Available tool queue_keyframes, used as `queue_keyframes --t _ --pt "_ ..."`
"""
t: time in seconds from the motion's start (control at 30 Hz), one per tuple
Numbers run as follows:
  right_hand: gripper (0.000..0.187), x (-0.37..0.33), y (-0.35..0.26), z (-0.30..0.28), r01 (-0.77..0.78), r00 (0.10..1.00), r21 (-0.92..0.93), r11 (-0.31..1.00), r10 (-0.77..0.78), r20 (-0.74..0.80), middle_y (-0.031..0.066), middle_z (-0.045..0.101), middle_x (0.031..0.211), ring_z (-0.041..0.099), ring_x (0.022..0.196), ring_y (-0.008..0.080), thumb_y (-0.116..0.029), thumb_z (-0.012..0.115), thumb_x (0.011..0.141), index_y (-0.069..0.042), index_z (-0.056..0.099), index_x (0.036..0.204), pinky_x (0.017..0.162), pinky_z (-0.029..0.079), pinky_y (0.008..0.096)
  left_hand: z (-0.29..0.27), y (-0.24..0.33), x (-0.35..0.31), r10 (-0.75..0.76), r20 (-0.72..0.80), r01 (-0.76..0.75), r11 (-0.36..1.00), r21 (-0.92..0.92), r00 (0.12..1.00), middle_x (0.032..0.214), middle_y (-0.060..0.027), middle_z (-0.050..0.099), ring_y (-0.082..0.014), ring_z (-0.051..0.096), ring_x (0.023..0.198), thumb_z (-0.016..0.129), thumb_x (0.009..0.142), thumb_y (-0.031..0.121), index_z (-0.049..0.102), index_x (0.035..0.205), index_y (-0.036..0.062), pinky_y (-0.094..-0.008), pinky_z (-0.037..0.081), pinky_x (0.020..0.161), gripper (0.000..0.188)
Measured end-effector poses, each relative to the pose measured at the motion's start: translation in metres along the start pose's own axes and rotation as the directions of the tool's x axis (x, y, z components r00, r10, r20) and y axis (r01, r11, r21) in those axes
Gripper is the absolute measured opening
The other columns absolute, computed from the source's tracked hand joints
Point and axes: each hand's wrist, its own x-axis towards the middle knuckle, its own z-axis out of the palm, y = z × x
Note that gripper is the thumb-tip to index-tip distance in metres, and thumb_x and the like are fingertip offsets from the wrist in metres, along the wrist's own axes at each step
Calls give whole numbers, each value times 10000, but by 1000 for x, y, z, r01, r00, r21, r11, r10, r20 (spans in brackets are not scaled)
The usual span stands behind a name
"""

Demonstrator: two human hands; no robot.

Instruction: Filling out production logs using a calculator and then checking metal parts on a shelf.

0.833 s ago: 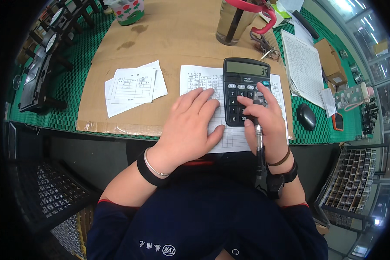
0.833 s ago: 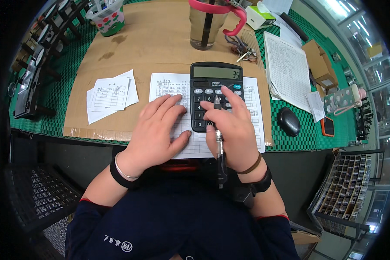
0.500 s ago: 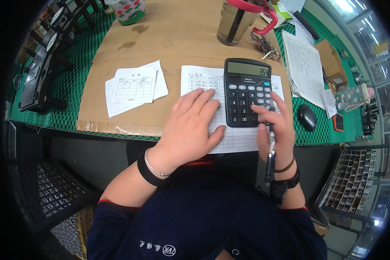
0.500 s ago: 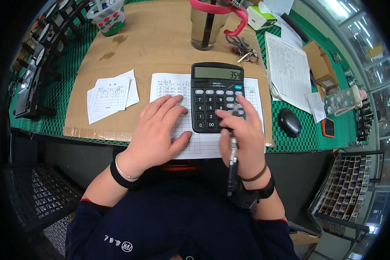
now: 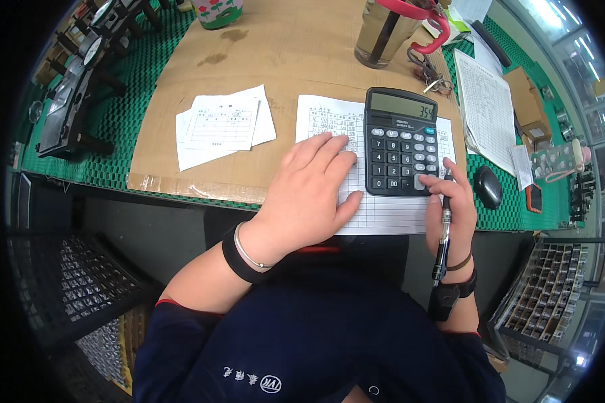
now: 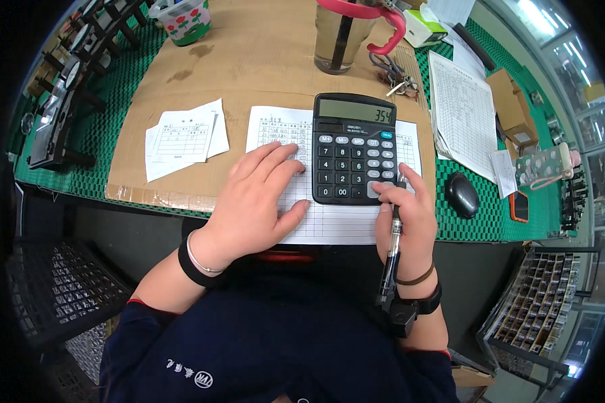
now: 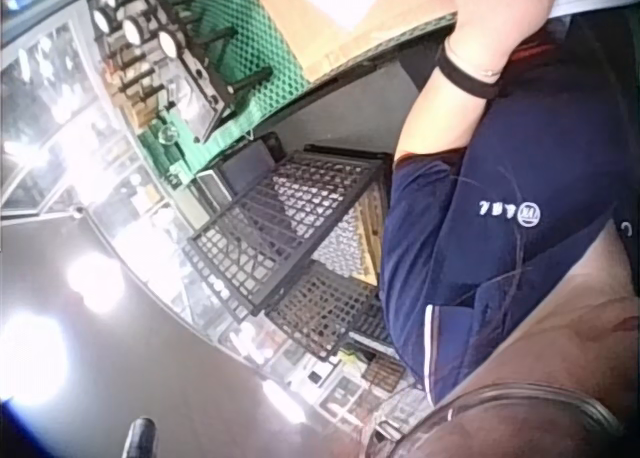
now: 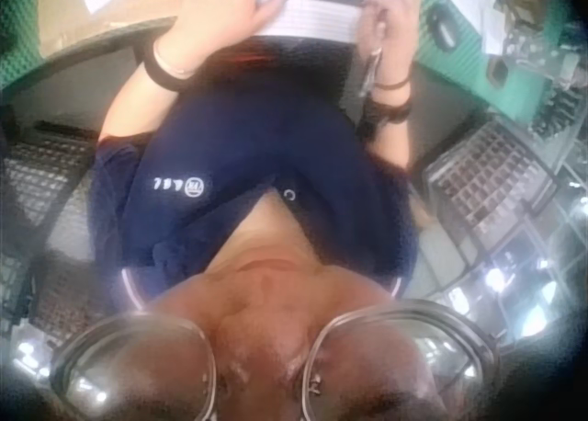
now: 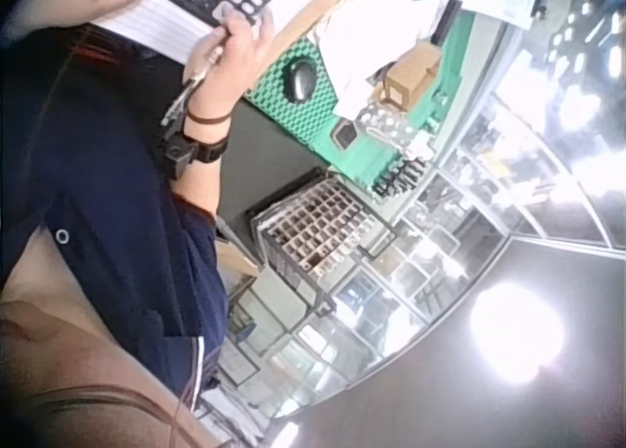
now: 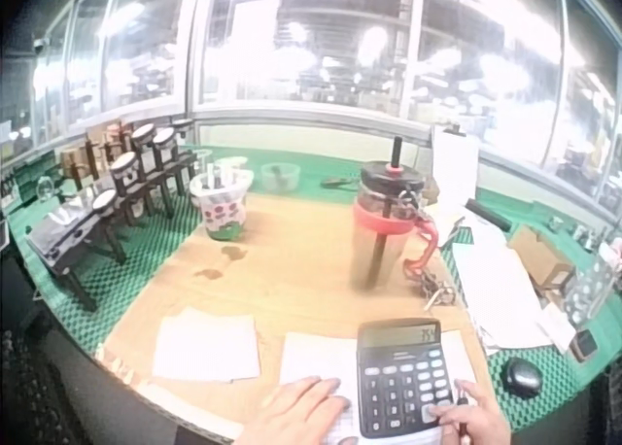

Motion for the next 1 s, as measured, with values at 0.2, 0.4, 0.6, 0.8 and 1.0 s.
queue_keyframes --t 0.2,0.4,0.6,0.8,1.0 --pt "222 6 -6 5 59 997 80 995 -55 -54 80 724 1014 541 1226 391 98 587 762 -48 618 926 955 465 427 0 0 1 -14 11 15 1000 -19 1000 1315 -166 549 -367 468 1268 719 787 222 579 1159 25 -463 377 1049 444" --pt "251 8 -4 13 102 994 4 995 -102 -25 81 719 997 557 1196 398 100 605 747 -53 630 944 928 480 433 1 -1 0 -11 -7 11 1000 -24 1000 1304 -165 560 -369 475 1266 724 783 220 587 1157 26 -462 377 1054 442" --pt "259 23 -18 16 83 996 71 994 -84 8 79 714 993 554 1195 406 94 622 743 -64 632 948 959 466 462 -1 -1 1 -16 -5 16 1000 -14 1000 1306 -161 563 -369 479 1264 724 779 219 591 1155 25 -462 381 1052 443" --pt "241 35 -27 27 167 983 25 986 -168 68 84 709 977 524 1230 431 38 655 741 -74 626 953 1030 404 543 1 -1 0 -22 -7 22 1000 -4 1000 1308 -161 562 -368 480 1264 724 776 222 589 1162 26 -465 382 1050 453" --pt "241 29 -26 19 184 975 52 982 -189 119 89 711 969 514 1245 433 30 653 741 -76 624 956 1057 378 570 -1 0 0 -27 3 27 1000 -7 1000 1310 -161 562 -360 480 1266 724 776 219 586 1164 26 -463 383 1050 455"
